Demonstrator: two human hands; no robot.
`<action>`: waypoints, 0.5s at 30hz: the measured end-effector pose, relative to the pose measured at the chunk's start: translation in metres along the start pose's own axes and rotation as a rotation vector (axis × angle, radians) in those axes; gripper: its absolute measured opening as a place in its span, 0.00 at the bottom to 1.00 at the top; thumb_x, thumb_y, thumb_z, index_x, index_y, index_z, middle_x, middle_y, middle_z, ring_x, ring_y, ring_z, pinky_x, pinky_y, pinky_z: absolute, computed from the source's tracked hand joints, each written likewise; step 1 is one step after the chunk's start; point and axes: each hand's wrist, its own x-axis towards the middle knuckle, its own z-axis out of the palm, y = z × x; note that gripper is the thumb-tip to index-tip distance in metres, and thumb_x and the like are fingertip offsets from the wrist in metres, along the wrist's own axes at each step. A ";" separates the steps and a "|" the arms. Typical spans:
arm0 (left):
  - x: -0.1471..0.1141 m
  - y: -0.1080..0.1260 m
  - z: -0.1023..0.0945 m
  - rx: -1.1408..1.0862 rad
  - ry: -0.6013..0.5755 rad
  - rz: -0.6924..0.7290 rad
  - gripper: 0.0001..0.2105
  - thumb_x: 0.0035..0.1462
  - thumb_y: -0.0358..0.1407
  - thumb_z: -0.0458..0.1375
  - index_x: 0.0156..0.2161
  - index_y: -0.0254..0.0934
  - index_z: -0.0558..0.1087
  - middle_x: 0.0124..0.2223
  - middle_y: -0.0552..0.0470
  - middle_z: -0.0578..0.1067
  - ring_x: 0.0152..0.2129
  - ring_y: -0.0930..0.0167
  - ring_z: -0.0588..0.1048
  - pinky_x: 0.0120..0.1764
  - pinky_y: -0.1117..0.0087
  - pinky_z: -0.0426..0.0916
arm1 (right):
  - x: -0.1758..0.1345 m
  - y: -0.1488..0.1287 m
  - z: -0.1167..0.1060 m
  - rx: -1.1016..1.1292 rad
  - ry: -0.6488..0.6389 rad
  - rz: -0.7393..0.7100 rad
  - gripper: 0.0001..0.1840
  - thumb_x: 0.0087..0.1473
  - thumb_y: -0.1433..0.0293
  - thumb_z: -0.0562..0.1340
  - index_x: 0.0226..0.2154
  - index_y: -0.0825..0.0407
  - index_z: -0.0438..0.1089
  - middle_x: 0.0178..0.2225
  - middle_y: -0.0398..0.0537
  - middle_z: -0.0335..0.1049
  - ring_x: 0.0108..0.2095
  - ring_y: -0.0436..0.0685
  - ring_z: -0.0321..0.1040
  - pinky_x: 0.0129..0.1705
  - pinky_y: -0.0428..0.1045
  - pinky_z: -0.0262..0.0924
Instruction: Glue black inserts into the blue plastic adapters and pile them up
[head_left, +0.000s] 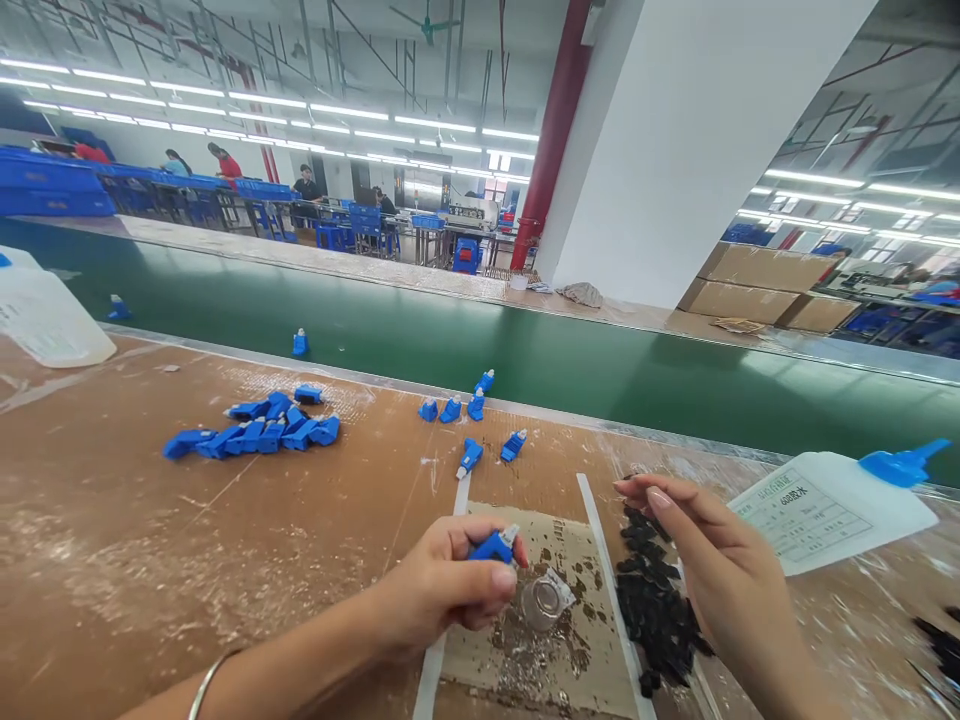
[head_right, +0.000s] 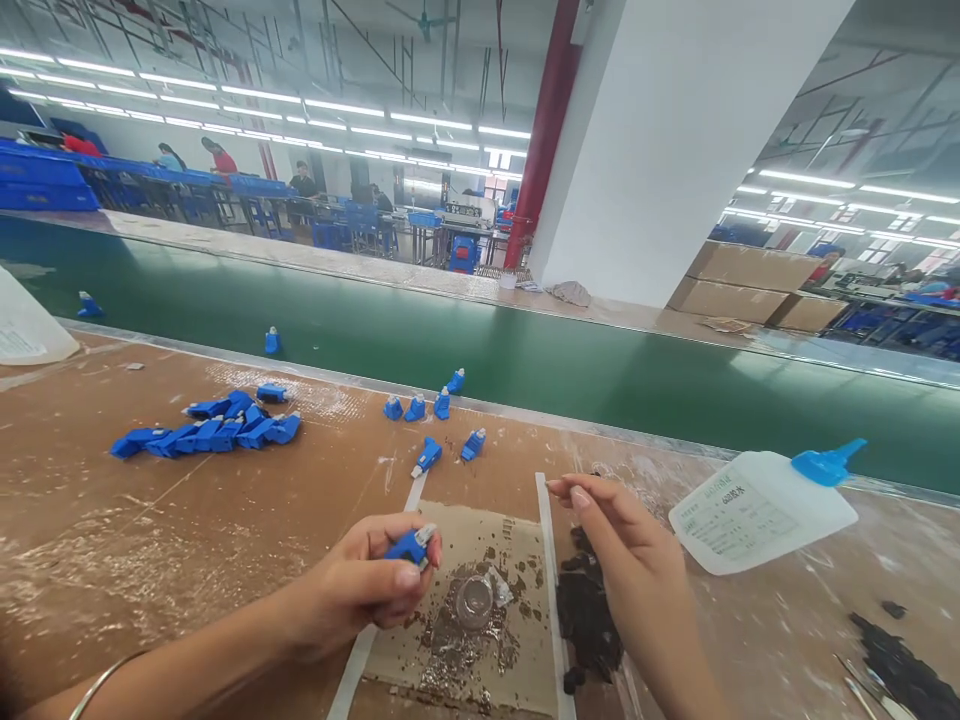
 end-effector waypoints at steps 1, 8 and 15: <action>-0.001 0.001 -0.001 0.046 -0.007 0.000 0.18 0.41 0.42 0.71 0.33 0.35 0.72 0.20 0.61 0.61 0.16 0.81 0.53 0.21 0.75 0.45 | 0.004 0.004 -0.001 0.015 0.010 0.030 0.20 0.53 0.50 0.64 0.38 0.47 0.76 0.41 0.51 0.80 0.45 0.63 0.75 0.50 0.57 0.69; -0.001 0.002 -0.004 0.318 0.000 0.005 0.20 0.41 0.41 0.72 0.40 0.35 0.75 0.26 0.59 0.66 0.23 0.77 0.61 0.28 0.74 0.55 | 0.022 0.017 -0.008 -0.023 0.055 0.080 0.22 0.54 0.48 0.63 0.39 0.48 0.76 0.43 0.52 0.79 0.45 0.63 0.75 0.51 0.58 0.67; -0.005 0.027 -0.072 0.855 0.619 0.206 0.17 0.52 0.49 0.60 0.39 0.38 0.75 0.27 0.55 0.72 0.22 0.72 0.67 0.28 0.72 0.61 | 0.044 0.040 -0.044 -0.238 0.149 0.009 0.22 0.56 0.52 0.59 0.40 0.51 0.75 0.42 0.55 0.80 0.44 0.65 0.76 0.45 0.58 0.70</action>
